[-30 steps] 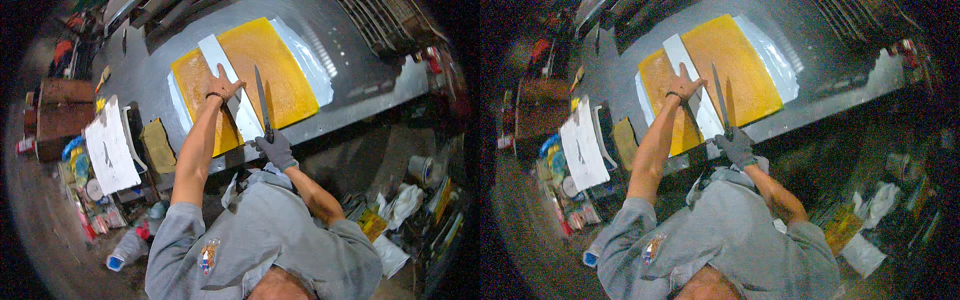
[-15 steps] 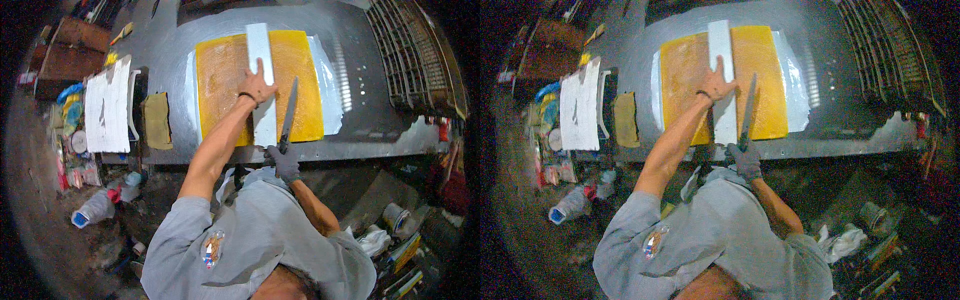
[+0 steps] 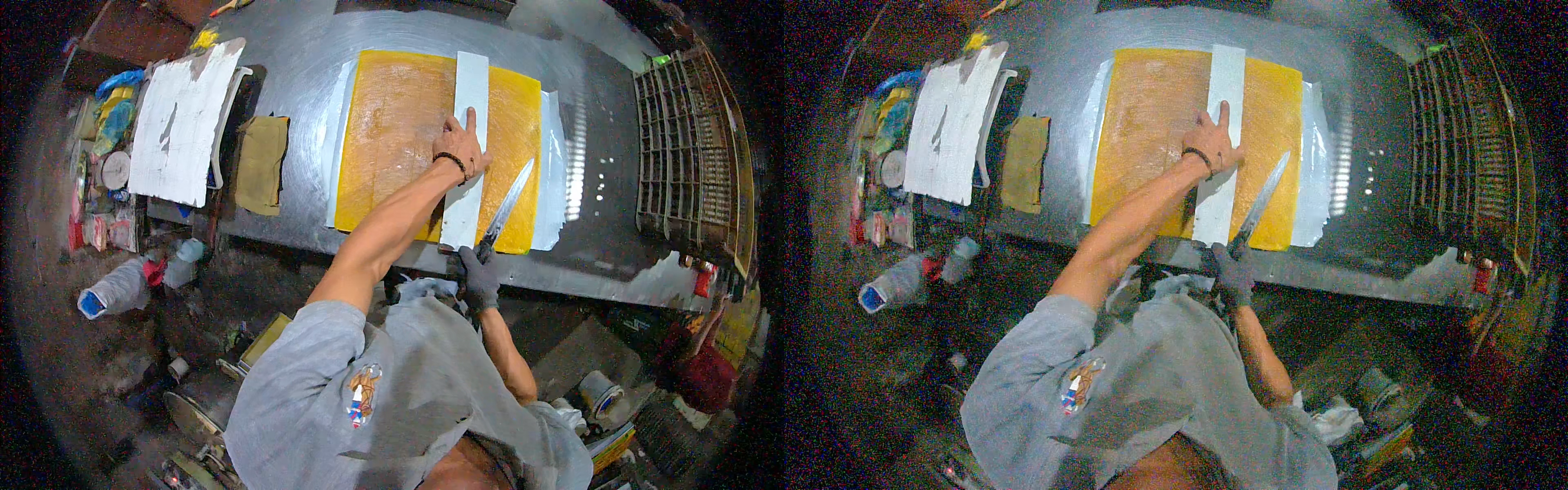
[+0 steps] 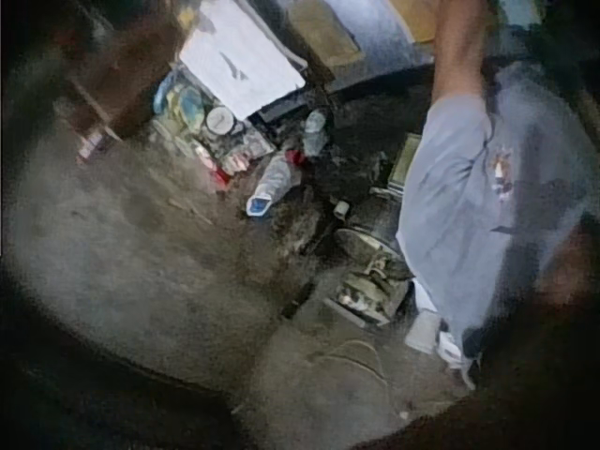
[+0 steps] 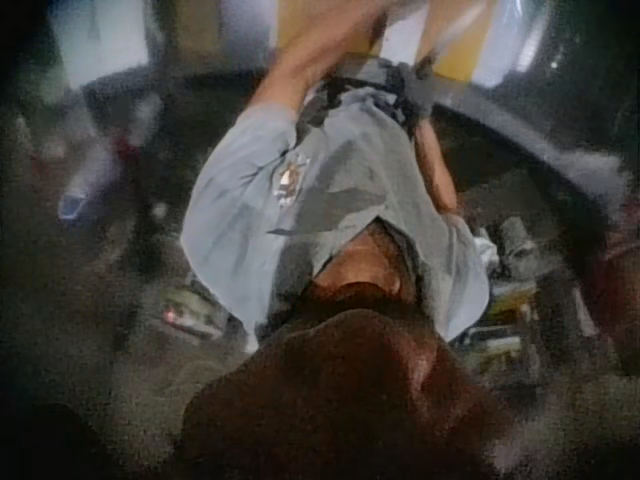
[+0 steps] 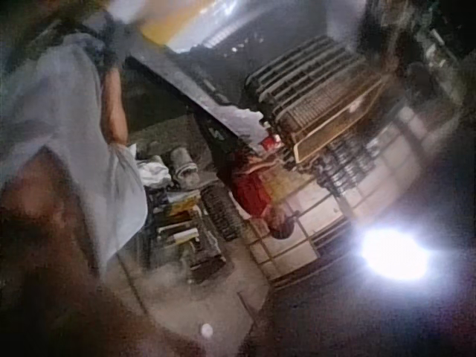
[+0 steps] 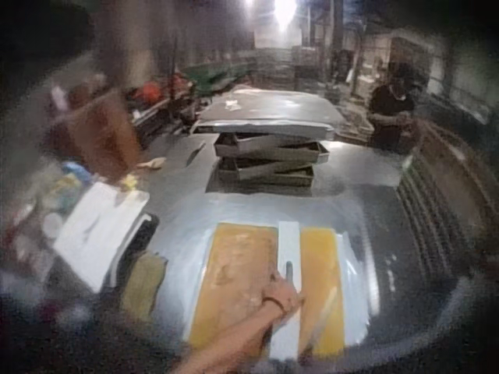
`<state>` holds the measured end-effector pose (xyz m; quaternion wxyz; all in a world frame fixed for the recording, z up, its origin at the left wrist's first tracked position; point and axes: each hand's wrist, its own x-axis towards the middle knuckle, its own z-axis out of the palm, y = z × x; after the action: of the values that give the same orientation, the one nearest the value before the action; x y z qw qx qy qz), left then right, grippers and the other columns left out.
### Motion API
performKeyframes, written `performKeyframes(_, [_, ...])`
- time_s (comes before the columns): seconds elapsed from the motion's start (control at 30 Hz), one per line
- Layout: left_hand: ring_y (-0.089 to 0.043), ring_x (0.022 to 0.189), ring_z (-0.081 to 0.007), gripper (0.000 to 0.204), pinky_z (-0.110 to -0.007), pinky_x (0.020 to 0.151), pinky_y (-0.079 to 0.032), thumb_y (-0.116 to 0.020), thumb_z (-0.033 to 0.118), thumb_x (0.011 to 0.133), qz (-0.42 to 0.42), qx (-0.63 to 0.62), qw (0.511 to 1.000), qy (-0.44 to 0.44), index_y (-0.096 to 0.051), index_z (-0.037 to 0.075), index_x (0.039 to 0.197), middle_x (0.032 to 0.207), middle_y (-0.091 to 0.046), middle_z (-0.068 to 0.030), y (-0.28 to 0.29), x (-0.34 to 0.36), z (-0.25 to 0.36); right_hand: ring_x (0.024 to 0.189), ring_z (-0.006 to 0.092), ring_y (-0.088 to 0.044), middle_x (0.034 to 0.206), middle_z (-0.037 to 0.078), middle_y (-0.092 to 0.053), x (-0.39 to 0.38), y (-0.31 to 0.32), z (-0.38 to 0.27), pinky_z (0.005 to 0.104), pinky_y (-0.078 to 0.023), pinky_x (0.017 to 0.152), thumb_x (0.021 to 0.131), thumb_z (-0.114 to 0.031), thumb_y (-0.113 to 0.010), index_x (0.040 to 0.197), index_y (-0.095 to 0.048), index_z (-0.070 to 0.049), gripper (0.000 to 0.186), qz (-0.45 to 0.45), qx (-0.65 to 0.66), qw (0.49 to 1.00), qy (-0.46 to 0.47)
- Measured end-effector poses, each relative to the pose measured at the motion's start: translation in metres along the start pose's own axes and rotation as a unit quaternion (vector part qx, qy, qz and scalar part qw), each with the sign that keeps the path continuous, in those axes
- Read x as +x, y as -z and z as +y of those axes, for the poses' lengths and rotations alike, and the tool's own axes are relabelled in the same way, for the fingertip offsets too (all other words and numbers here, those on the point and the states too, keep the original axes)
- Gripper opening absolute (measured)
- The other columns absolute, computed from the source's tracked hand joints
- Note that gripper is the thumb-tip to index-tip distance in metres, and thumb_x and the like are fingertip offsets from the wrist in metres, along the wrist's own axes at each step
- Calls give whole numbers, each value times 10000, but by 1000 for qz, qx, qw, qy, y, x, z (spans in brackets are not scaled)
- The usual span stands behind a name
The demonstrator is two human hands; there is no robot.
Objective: The person uses a knife to cut a yellow sheet placed on a white backing into multiple strips. After cutting, they lift the sheet and place it into a metal tray, then use a blue scraper to smooth the surface inside the tray.
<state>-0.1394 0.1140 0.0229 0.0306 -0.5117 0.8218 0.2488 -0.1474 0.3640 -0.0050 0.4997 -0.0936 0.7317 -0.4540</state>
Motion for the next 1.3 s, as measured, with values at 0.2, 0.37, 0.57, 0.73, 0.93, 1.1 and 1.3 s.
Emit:
performKeyframes(0.2, [-573, 1174, -432, 1092, -466, 886, -560, -726, 509, 787, -16, -8, 1000, 3, -122, 67, 1581, 1365, -410, -337, 2, 0, -3, 723, 208, -648, 753, 79, -639, -8, -4, -8, 349, -532, 715, 897, -306, -667, 939, -588, -37, 284, 7, 3, 999, -54])
performKeyframes(0.37, [-583, 1169, -405, 1108, -440, 885, -553, -756, 488, 752, -36, -10, 999, 14, -144, 91, 1585, 1388, -412, -320, 3, 5, 1, 561, 187, -586, 701, 68, -593, 13, 9, 38, 340, -511, 555, 909, -339, -655, 1005, -574, -47, 318, -9, -38, 997, 63])
performKeyframes(0.57, [-502, 1275, -481, 1052, -539, 971, -504, -750, 458, 790, -42, -61, 997, 14, -165, 61, 1569, 1447, -352, -377, -1, 10, -4, 417, 142, -488, 686, 49, -568, -3, -8, 10, 279, -361, 329, 898, -268, -668, 1015, -501, -132, 246, 2, 112, 994, 1])
performKeyframes(0.73, [-485, 1289, -481, 956, -532, 1008, -490, -693, 368, 859, -75, -89, 993, 22, -138, 49, 1571, 1473, -338, -358, 4, 14, -1, 459, 130, -489, 686, 30, -553, -16, -12, -5, 277, -358, 357, 887, -165, -672, 963, -494, -142, 195, 8, 125, 992, 3])
performKeyframes(0.93, [-377, 1382, -484, 1129, -609, 1070, -411, -780, 533, 786, -88, -68, 994, 5, -116, 77, 1577, 1524, -270, -352, -7, 32, -3, 635, 154, -623, 804, 55, -650, -18, -14, -9, 294, -513, 576, 891, -117, -683, 963, -600, -44, 132, 28, 109, 993, 25])
performKeyframes(1.1, [-389, 1374, -486, 1164, -621, 1061, -412, -864, 405, 722, -85, -106, 991, 3, -138, 84, 1574, 1499, -315, -361, -21, 50, -10, 658, 169, -662, 820, 66, -670, -23, -18, -14, 311, -548, 592, 889, -131, -700, 980, -604, -28, 168, 75, 84, 993, 16])
performKeyframes(1.3, [-484, 1293, -431, 798, -536, 949, -519, -567, 276, 926, -117, -43, 992, -16, -154, 133, 1593, 1449, -365, -313, -9, 46, -9, 624, 171, -660, 789, 87, -668, -32, -32, -24, 306, -547, 563, 905, -128, -684, 974, -568, -40, 161, 104, 129, 986, 2])
